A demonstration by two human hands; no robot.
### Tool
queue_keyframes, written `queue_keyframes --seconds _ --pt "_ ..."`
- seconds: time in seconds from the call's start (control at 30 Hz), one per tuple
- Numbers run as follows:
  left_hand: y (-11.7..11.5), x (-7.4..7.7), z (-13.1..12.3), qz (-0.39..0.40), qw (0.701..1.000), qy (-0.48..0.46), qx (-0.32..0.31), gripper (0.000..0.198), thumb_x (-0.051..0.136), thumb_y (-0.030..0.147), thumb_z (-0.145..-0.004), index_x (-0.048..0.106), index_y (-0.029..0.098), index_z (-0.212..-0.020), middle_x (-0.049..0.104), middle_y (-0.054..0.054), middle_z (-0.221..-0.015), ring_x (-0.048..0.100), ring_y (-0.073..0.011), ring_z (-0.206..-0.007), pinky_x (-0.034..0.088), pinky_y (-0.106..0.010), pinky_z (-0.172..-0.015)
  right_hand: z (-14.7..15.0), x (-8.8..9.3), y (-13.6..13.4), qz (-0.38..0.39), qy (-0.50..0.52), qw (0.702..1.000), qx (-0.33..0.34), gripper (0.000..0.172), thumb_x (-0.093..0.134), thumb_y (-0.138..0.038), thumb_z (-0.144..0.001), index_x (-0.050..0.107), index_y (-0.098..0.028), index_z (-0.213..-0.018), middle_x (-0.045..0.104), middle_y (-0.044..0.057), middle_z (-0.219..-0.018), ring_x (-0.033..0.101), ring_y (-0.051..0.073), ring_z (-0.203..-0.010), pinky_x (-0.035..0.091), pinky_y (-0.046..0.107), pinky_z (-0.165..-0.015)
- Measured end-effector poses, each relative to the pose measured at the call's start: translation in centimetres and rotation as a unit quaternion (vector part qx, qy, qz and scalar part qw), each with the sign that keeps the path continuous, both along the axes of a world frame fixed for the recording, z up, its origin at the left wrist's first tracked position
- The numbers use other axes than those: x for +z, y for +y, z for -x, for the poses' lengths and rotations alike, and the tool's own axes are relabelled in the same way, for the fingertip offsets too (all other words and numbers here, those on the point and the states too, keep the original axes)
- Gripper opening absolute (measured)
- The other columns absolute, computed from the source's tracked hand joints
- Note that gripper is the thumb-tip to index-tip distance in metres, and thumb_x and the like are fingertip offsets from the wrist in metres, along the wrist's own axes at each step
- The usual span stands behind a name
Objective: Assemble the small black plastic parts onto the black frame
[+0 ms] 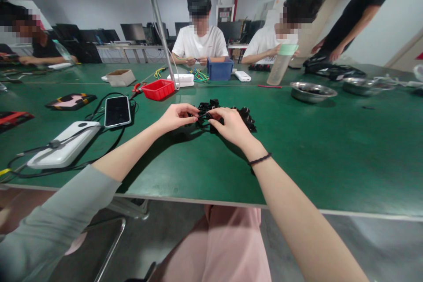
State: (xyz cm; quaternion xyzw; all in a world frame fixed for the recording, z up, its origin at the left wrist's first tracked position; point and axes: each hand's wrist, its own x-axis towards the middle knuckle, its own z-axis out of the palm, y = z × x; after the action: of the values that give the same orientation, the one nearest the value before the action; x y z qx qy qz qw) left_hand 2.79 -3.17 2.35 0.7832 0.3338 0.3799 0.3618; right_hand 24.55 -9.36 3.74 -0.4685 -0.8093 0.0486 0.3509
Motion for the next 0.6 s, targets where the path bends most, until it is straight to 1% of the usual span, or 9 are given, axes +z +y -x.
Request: queue_keyframes --seconds 0.07,0.17,0.23,0.3,0.47,0.6 --pt "0.0 0.3 0.0 -0.020 0.999 0.001 0.035 0.029 0.071 0.029 -0.077 0.072 0.012 -0.100 0.074 -0.008 -0.096 0.067 -0.0140 -0.079 0.053 -0.027 -0.076 0.1 0.1 -0.1 0.003 0.008 1.000 -0.002 0.021 0.060 -0.020 -0.083 0.073 -0.019 -0.099 0.076 0.007 -0.096 0.070 0.025 -0.087 0.054 0.039 -0.082" --pt "0.3 0.5 0.1 -0.034 0.993 -0.007 0.116 0.021 0.063 0.027 -0.083 0.073 0.014 -0.097 0.074 -0.006 -0.093 0.066 -0.0136 -0.080 0.053 -0.025 -0.078 0.3 0.2 -0.3 0.003 0.014 1.000 -0.003 0.020 0.060 -0.019 -0.082 0.073 -0.018 -0.097 0.076 0.008 -0.097 0.069 0.025 -0.088 0.054 0.038 -0.083" --pt "0.6 0.4 0.2 -0.037 0.985 0.000 0.169 0.018 0.062 0.025 -0.083 0.073 0.015 -0.094 0.074 -0.005 -0.092 0.067 -0.0144 -0.084 0.053 -0.024 -0.079 0.4 0.2 -0.3 0.002 0.017 1.000 -0.001 0.019 0.060 -0.019 -0.082 0.073 -0.018 -0.096 0.076 0.008 -0.098 0.069 0.025 -0.088 0.054 0.038 -0.083" --pt "0.9 0.2 0.3 -0.039 0.978 0.017 0.205 0.018 0.063 0.025 -0.082 0.074 0.016 -0.093 0.074 -0.004 -0.093 0.067 -0.0155 -0.087 0.053 -0.025 -0.081 0.3 0.2 -0.2 -0.001 0.018 1.000 0.003 0.019 0.060 -0.019 -0.082 0.073 -0.018 -0.096 0.076 0.008 -0.098 0.069 0.024 -0.088 0.054 0.038 -0.083" --pt "1.2 0.0 0.9 -0.057 0.963 0.052 0.259 0.018 0.063 0.024 -0.080 0.075 0.018 -0.092 0.076 -0.003 -0.095 0.067 -0.0164 -0.087 0.052 -0.028 -0.088 0.2 0.0 -0.1 -0.014 0.023 1.000 0.009 0.017 0.062 -0.018 -0.082 0.073 -0.019 -0.094 0.077 0.007 -0.097 0.070 0.024 -0.089 0.054 0.038 -0.084" --pt "1.3 -0.1 1.3 -0.065 0.950 0.091 0.290 0.019 0.063 0.021 -0.078 0.075 0.020 -0.092 0.076 -0.002 -0.095 0.067 -0.0173 -0.086 0.051 -0.029 -0.088 0.2 -0.1 0.0 -0.017 0.021 1.000 0.008 0.016 0.062 -0.017 -0.082 0.073 -0.020 -0.094 0.077 0.007 -0.098 0.070 0.025 -0.091 0.053 0.039 -0.086"
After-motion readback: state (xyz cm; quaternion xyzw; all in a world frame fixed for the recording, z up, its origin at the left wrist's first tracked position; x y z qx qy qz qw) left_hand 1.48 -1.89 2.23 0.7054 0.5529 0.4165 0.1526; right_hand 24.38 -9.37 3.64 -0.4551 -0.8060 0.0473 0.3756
